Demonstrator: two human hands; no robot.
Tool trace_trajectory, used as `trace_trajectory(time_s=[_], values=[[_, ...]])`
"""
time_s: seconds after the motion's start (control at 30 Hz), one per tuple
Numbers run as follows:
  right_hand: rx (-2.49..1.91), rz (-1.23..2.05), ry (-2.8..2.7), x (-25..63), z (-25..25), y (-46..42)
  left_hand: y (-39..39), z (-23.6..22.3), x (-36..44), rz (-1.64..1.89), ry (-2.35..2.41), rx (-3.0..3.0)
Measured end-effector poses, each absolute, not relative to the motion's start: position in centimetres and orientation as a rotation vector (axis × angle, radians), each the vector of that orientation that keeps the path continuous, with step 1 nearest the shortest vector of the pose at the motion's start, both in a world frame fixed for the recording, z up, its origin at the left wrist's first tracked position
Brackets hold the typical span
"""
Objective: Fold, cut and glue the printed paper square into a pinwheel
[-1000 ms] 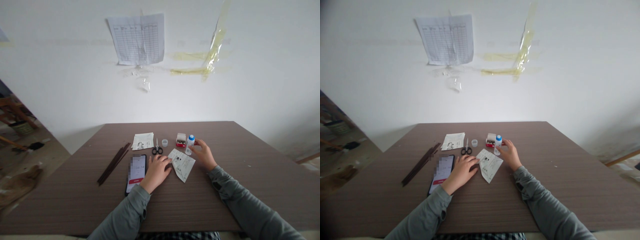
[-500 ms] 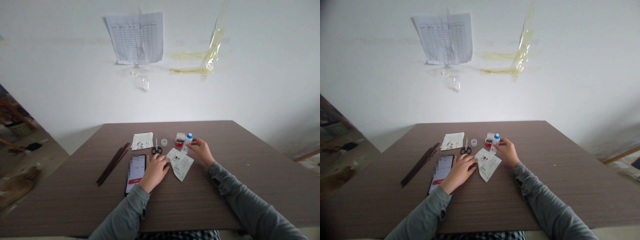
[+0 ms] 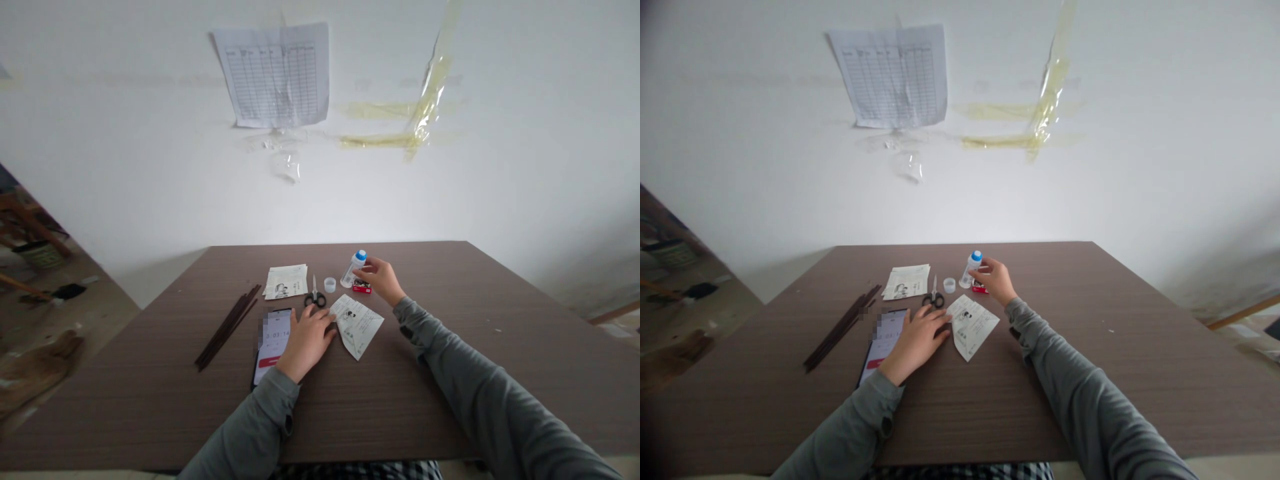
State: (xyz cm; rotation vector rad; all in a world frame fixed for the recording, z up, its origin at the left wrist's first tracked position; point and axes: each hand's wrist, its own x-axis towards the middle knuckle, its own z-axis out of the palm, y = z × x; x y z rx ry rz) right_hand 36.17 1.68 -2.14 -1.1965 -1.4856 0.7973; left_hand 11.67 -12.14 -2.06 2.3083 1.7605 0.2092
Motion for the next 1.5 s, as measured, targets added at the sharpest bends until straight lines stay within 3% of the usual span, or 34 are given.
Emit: trace_trajectory(time_s=[1.03, 1.5], values=[[-1.305, 0.595, -1.651, 35.3, -3.6, 3.9, -12.1, -2.3, 11.5, 0.2, 1.755, 2.309], [-1.099, 0.691, -1.945, 39.1, -4.3, -2.8, -11.9, -3.8, 12.0, 0.245, 1.75, 2.316]])
